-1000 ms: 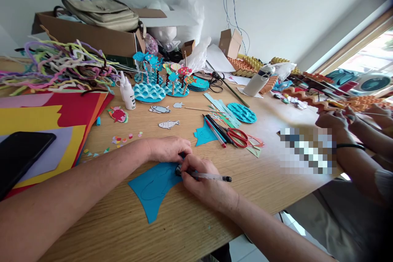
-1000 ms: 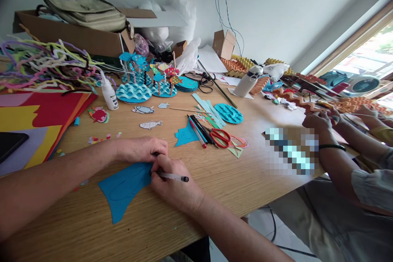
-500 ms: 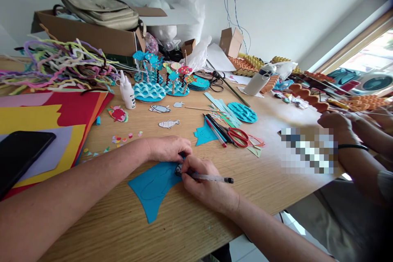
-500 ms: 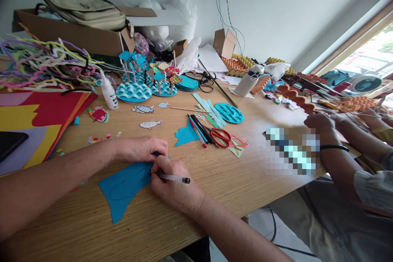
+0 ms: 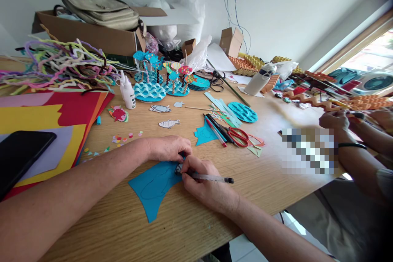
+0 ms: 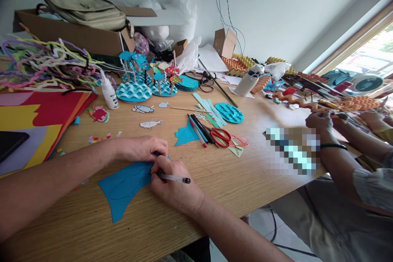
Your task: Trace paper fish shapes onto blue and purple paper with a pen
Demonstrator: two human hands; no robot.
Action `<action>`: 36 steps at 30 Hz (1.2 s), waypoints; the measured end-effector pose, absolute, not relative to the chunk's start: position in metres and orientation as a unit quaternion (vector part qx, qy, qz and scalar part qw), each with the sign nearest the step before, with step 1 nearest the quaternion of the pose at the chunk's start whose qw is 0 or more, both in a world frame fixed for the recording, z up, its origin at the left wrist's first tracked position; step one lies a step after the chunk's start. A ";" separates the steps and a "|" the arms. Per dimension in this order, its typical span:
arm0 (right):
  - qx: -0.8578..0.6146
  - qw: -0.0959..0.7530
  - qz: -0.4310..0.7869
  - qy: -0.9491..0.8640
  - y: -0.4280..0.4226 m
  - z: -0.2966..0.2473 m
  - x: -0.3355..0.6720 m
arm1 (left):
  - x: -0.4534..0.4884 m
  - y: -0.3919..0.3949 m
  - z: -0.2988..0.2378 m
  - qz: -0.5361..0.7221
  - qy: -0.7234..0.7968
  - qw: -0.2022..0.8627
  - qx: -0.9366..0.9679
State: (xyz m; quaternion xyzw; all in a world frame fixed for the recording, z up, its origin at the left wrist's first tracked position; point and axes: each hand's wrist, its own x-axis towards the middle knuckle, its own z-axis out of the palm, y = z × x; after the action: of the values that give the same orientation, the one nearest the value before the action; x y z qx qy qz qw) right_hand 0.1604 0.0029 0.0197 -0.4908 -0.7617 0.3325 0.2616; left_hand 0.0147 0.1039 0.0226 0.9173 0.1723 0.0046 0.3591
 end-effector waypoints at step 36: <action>-0.491 0.452 0.359 -0.652 0.005 0.021 0.186 | 0.015 0.101 0.023 0.020 0.175 0.353 0.919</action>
State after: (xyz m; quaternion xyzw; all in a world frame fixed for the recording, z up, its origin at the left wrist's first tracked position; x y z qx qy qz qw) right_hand 0.1855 0.0051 0.0209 -0.4913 -0.6516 0.3594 0.4525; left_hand 0.0145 0.1006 0.0228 0.9188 0.1749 0.0203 0.3533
